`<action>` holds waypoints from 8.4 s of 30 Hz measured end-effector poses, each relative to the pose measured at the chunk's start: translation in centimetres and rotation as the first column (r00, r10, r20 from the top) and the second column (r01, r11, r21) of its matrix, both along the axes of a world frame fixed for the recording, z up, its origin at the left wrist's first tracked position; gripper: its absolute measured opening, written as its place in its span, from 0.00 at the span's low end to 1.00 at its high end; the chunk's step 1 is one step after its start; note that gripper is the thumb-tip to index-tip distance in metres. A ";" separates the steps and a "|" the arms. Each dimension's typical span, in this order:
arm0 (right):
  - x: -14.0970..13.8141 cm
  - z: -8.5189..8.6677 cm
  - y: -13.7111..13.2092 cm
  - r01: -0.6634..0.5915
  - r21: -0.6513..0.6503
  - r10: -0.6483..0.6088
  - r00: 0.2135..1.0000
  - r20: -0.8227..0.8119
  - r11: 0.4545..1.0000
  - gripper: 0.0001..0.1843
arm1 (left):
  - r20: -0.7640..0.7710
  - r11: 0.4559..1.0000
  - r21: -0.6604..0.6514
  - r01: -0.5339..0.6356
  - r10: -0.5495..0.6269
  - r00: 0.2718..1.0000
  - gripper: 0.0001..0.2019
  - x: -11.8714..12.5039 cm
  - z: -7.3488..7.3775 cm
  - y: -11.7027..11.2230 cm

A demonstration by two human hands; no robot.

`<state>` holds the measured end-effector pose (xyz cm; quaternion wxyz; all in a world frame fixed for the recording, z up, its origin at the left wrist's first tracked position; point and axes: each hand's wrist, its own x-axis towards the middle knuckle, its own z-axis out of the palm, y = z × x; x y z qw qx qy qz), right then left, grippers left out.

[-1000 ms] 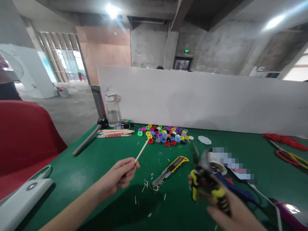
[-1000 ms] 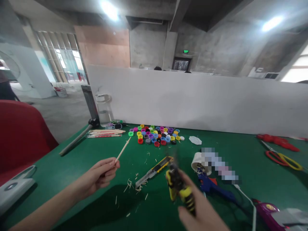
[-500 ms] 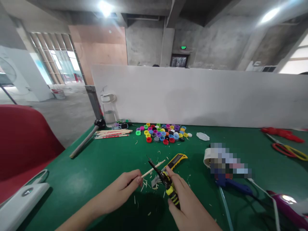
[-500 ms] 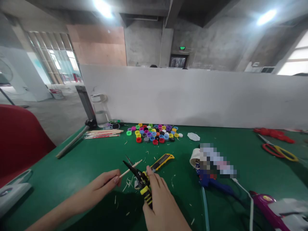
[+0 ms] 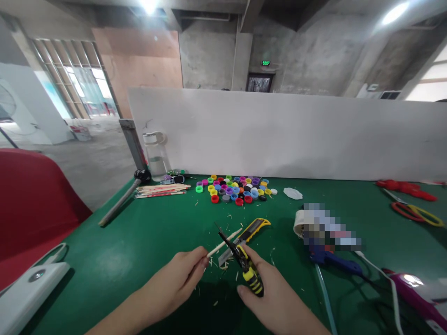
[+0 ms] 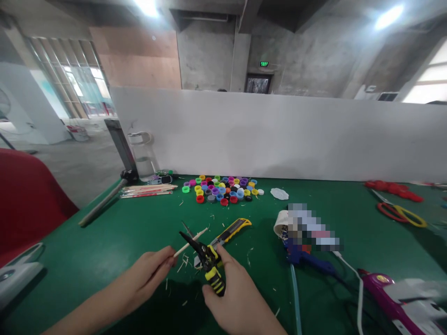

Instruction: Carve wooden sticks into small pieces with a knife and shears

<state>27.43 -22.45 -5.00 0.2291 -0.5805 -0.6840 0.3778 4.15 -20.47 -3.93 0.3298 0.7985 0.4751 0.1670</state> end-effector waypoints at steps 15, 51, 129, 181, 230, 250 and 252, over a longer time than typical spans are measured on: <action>-0.9 0.0 0.4 0.012 0.144 -0.026 0.995 0.095 0.989 0.32 | 0.055 0.999 0.001 -0.050 0.050 0.997 0.13 0.2 -0.7 -0.4; -0.1 -1.0 -0.2 -0.029 0.112 0.029 1.000 0.002 0.993 0.43 | -0.183 0.766 0.642 -0.014 0.171 0.968 0.10 -0.6 -2.8 0.8; -0.2 -2.4 -1.0 -0.129 0.252 0.121 0.992 0.046 0.959 0.45 | 0.139 0.732 0.682 0.009 -0.141 0.980 0.05 -0.5 -3.7 1.1; 0.4 -1.1 -0.2 -0.055 0.220 0.047 0.998 0.043 0.974 0.31 | 0.105 0.751 0.659 -0.036 -0.044 0.994 0.07 -0.6 -3.5 1.5; -0.2 -1.5 -0.1 -0.051 0.413 -0.017 0.987 0.161 0.909 0.33 | 0.143 0.836 0.547 -0.028 -0.061 0.988 0.03 -0.9 -3.0 0.9; -0.2 -1.5 -0.5 -0.062 0.439 0.007 0.992 0.126 0.896 0.33 | 0.152 0.826 0.563 -0.021 -0.079 0.985 0.03 -0.9 -3.0 0.8; -0.3 -1.4 -0.5 -0.065 0.432 0.012 0.992 0.125 0.899 0.32 | 0.148 0.823 0.567 -0.020 -0.078 0.986 0.03 -0.9 -3.1 0.9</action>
